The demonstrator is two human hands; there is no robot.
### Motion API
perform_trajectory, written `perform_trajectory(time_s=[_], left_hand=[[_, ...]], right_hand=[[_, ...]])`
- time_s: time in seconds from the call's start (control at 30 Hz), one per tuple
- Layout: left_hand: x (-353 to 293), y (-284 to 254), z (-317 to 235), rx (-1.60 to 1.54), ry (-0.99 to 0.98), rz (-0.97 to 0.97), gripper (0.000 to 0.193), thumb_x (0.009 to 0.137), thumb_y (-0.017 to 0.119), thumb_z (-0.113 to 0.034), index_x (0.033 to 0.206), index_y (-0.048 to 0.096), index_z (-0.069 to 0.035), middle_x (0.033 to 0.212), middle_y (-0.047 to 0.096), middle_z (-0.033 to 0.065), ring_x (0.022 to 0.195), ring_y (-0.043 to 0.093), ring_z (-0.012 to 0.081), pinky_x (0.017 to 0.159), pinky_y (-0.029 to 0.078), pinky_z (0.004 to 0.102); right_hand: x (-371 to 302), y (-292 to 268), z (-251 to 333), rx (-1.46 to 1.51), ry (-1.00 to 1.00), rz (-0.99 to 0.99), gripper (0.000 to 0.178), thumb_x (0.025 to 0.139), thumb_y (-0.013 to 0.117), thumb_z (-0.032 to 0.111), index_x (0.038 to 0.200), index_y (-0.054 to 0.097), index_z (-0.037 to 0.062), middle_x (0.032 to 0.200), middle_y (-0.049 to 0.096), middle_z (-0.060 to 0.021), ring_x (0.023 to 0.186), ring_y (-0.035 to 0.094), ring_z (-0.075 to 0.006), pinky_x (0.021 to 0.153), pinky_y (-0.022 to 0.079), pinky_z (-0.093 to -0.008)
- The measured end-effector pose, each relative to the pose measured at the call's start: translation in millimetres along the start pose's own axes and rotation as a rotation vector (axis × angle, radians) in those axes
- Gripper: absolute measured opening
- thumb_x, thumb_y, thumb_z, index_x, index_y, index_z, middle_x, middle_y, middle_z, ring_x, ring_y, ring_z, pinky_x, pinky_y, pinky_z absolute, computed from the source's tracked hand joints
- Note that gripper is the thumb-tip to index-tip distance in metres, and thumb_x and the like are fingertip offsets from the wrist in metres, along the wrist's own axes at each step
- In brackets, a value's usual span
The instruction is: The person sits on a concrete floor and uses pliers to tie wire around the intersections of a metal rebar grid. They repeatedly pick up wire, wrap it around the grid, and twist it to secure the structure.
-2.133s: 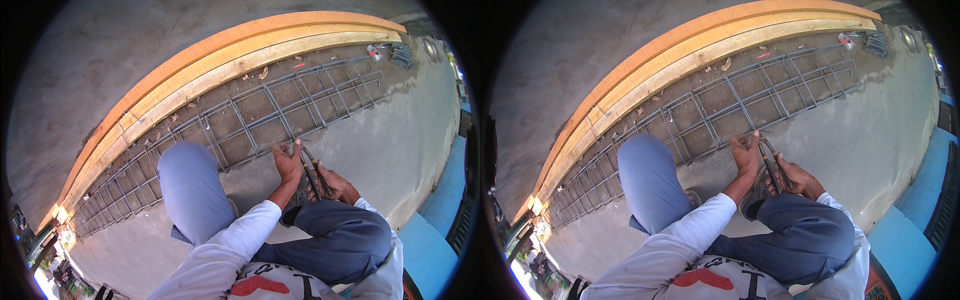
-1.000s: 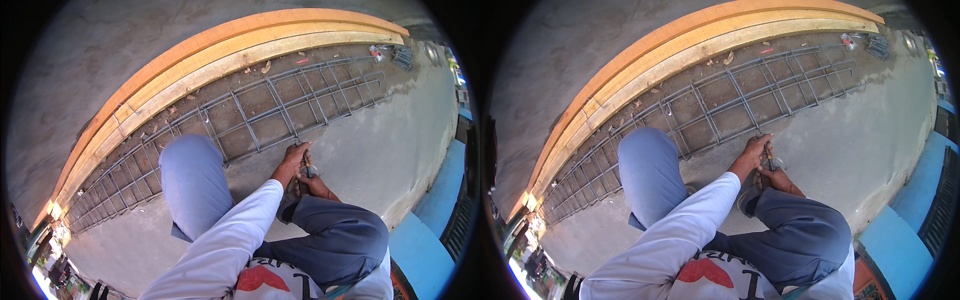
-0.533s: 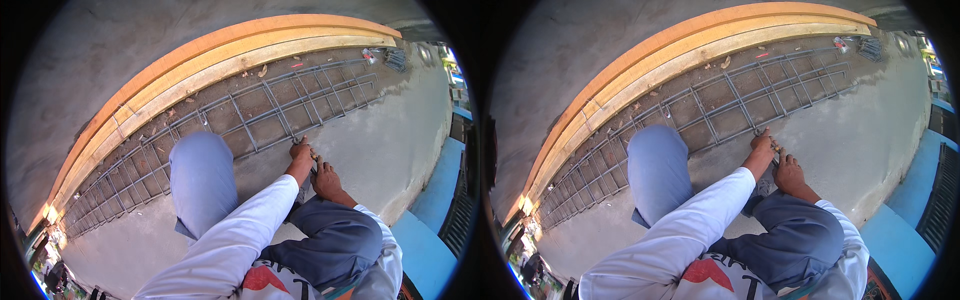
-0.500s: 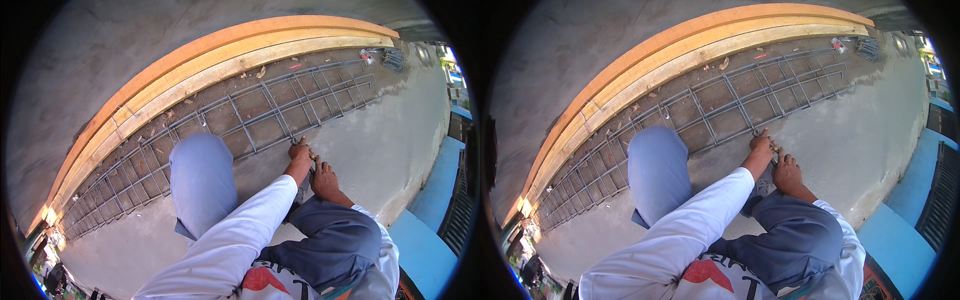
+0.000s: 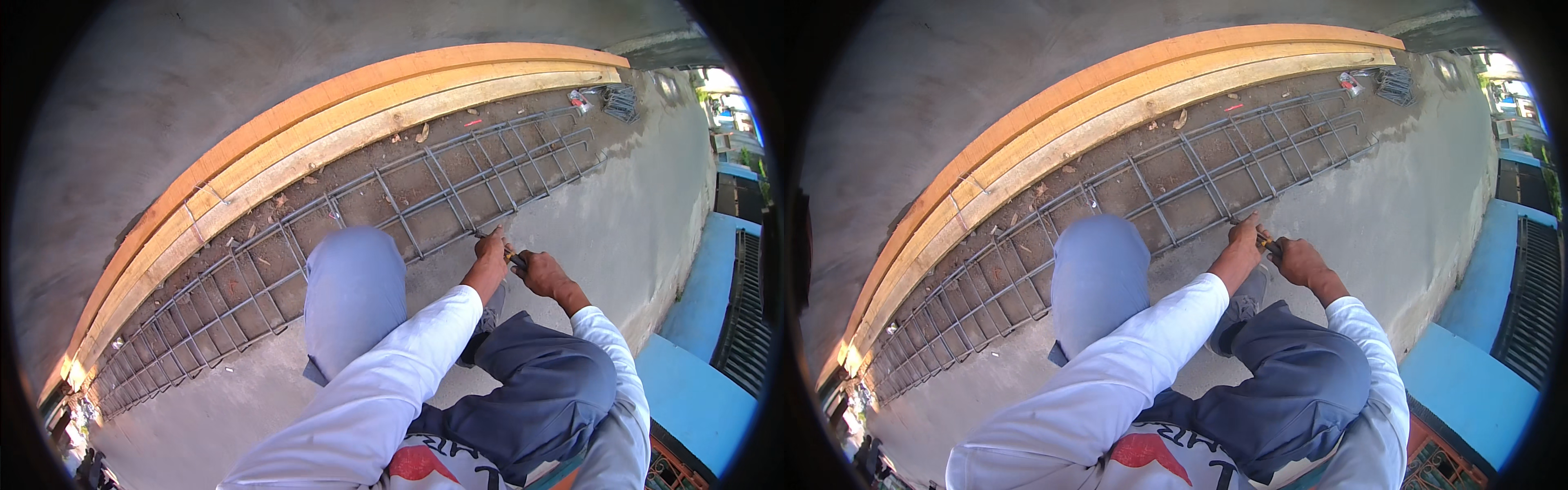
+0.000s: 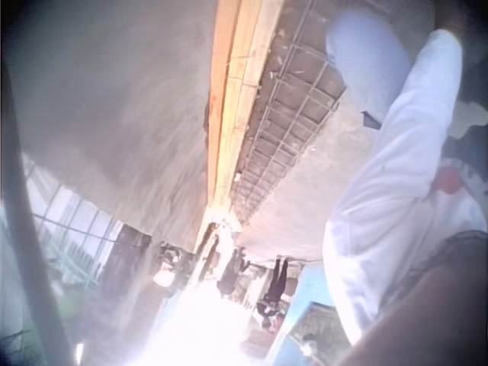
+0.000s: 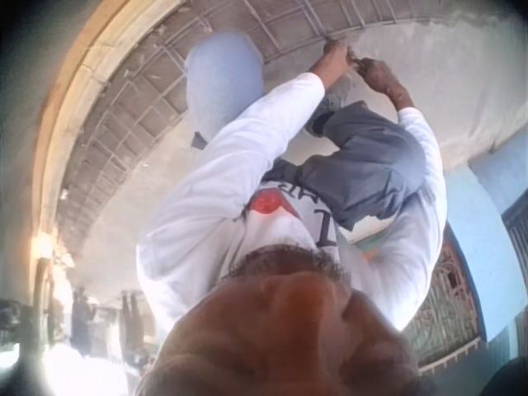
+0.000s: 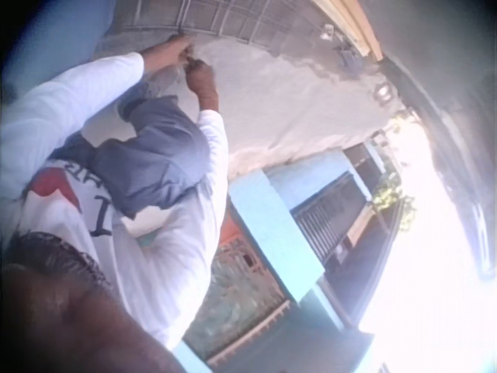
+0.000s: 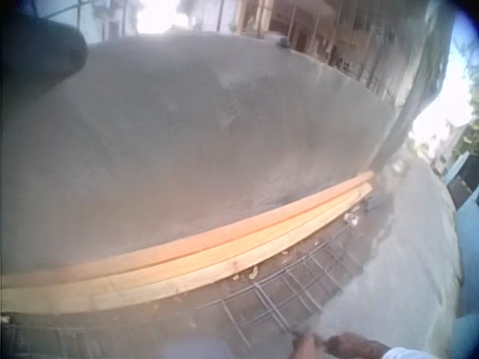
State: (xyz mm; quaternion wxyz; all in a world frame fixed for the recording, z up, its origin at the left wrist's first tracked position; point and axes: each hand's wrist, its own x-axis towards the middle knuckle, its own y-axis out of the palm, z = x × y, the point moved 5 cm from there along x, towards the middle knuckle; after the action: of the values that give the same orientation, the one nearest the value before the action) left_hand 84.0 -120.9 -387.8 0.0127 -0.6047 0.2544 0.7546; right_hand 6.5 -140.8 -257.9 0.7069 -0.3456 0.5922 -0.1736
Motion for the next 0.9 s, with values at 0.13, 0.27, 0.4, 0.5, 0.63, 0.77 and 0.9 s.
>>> perform_trajectory(time_s=[0.13, 0.27, 0.4, 0.5, 0.63, 0.77, 0.9], left_hand=[[-47, -11, -48, 0.671, 0.161, -0.326, 0.056, 0.089, 0.073, -0.029, 0.127, 0.049, 0.005, 0.121, 0.059, 0.0228, 0.111, 0.061, 0.034, 0.099, 0.048, 0.0469], [-117, 17, -130, 0.668, 0.986, -0.077, 0.063, 0.086, 0.072, -0.024, 0.135, 0.044, 0.006, 0.133, 0.05, 0.026, 0.125, 0.052, 0.0368, 0.108, 0.041, 0.0421], [-268, 69, -250, 0.813, 1.721, 0.158, 0.049, 0.089, 0.065, -0.011, 0.132, 0.045, 0.002, 0.123, 0.054, 0.0241, 0.117, 0.055, 0.0381, 0.1, 0.044, 0.046], [-285, 56, -319, 0.884, 1.856, -0.032, 0.044, 0.089, 0.064, -0.008, 0.128, 0.049, 0.003, 0.121, 0.056, 0.0241, 0.116, 0.055, 0.0401, 0.1, 0.044, 0.0473], [-233, 0, -362, 1.4, 1.361, -0.322, 0.05, 0.091, 0.062, -0.017, 0.136, 0.048, 0.001, 0.135, 0.053, 0.0238, 0.129, 0.05, 0.0393, 0.109, 0.039, 0.0482], [-170, -52, -385, 1.883, 1.151, -0.751, 0.062, 0.097, 0.051, -0.026, 0.152, 0.034, -0.001, 0.159, 0.031, 0.021, 0.149, 0.028, 0.035, 0.122, 0.019, 0.0509], [-144, -82, -394, 2.108, 1.086, -0.76, 0.079, 0.095, 0.058, -0.034, 0.157, 0.022, -0.001, 0.166, 0.017, 0.0187, 0.154, 0.018, 0.0335, 0.124, 0.018, 0.0483]], right_hand=[[4, 2, -6, 0.236, 0.068, 0.163, 0.04, 0.096, 0.061, 0.038, 0.095, 0.067, -0.0018, 0.093, 0.069, -0.0263, 0.092, 0.065, -0.0466, 0.083, 0.05, -0.0508], [19, 16, -29, 0.278, 0.074, 0.16, 0.039, 0.097, 0.063, 0.04, 0.092, 0.061, 0.001, 0.065, 0.061, -0.0094, 0.049, 0.06, -0.0195, 0.048, 0.053, -0.0352], [18, 29, -34, 0.239, 0.076, -0.037, 0.05, 0.092, 0.067, 0.049, 0.111, 0.067, 0.0034, 0.081, 0.07, -0.0193, 0.085, 0.071, -0.0362, 0.073, 0.053, -0.0486], [55, 72, -69, 0.052, 0.048, -0.093, 0.051, 0.092, 0.066, 0.051, 0.118, 0.065, 0.0061, 0.091, 0.074, -0.0133, 0.087, 0.071, -0.0363, 0.074, 0.055, -0.0464], [48, 62, -49, 0.191, 0.104, -0.016, 0.052, 0.093, 0.065, 0.05, 0.115, 0.063, 0.0036, 0.089, 0.072, -0.0136, 0.081, 0.071, -0.034, 0.07, 0.056, -0.0449], [36, 44, -23, 0.685, 0.207, 0.241, 0.052, 0.094, 0.065, 0.05, 0.113, 0.061, 0.001, 0.087, 0.071, -0.0139, 0.075, 0.071, -0.0318, 0.066, 0.057, -0.0434], [-1, 13, -3, 1.115, 0.333, 0.537, 0.053, 0.095, 0.064, 0.049, 0.11, 0.058, -0.0015, 0.086, 0.069, -0.0143, 0.07, 0.071, -0.0295, 0.062, 0.057, -0.042]])
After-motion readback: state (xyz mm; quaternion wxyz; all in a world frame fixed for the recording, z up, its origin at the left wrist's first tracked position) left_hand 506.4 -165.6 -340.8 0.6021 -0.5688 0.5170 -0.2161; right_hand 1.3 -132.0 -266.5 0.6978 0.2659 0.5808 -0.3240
